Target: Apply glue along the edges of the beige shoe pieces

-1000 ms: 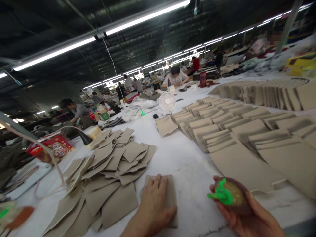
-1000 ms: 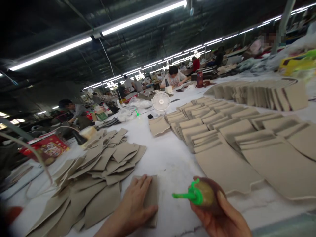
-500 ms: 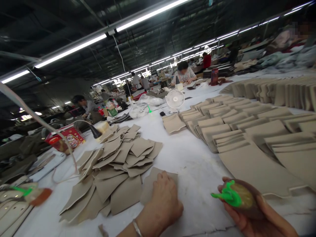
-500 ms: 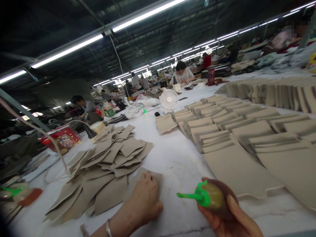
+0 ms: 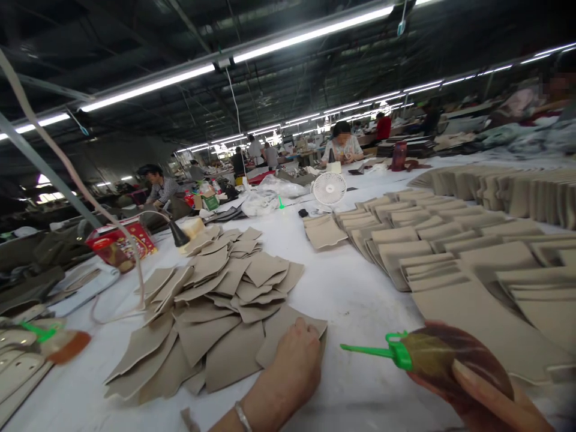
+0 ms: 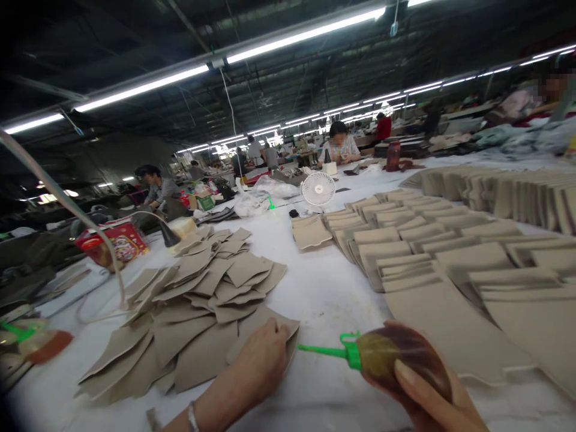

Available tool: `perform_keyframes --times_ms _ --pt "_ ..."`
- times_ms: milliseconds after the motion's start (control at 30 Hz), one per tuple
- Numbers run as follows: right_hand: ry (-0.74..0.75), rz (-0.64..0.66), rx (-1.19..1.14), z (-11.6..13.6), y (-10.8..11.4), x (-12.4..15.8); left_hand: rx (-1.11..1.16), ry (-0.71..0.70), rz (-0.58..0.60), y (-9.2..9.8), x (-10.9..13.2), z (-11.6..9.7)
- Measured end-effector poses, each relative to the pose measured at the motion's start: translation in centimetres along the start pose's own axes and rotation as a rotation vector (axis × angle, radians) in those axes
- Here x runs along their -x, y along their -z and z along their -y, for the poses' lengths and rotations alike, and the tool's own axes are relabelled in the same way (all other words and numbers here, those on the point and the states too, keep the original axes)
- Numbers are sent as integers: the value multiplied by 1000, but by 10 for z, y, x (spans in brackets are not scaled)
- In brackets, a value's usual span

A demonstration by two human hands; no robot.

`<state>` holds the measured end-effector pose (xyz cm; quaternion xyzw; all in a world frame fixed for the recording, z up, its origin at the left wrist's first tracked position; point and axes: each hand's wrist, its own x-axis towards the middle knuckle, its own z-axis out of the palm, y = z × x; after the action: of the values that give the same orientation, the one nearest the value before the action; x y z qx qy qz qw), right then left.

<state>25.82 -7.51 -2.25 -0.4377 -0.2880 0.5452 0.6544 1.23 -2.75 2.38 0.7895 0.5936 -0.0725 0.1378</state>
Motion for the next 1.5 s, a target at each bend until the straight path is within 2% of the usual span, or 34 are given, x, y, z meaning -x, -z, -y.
perform_keyframes --times_ms 167,333,467,667,867,1000,1133,1333,1500 --pt "199 95 375 10 7 -25 116 -116 -81 -1 -4 17" --pt "451 140 791 26 -4 -33 141 -198 -109 -9 -18 14" --pt "541 163 911 27 -9 -33 182 -233 -107 -9 -26 10" --pt "550 143 1011 13 -21 -32 237 -240 -136 -11 -28 16" --pt "814 214 1247 23 -33 -34 193 -254 -165 -11 -25 16" --pt "816 297 1365 27 -32 -32 194 -256 -193 -12 -24 16" --pt "871 221 1336 24 -29 -34 195 -274 -209 -15 -25 17" --pt "762 264 1331 20 -23 -36 239 -275 -181 -11 -24 16" --pt "793 171 1262 20 -21 -36 271 -281 -164 -9 -24 18"
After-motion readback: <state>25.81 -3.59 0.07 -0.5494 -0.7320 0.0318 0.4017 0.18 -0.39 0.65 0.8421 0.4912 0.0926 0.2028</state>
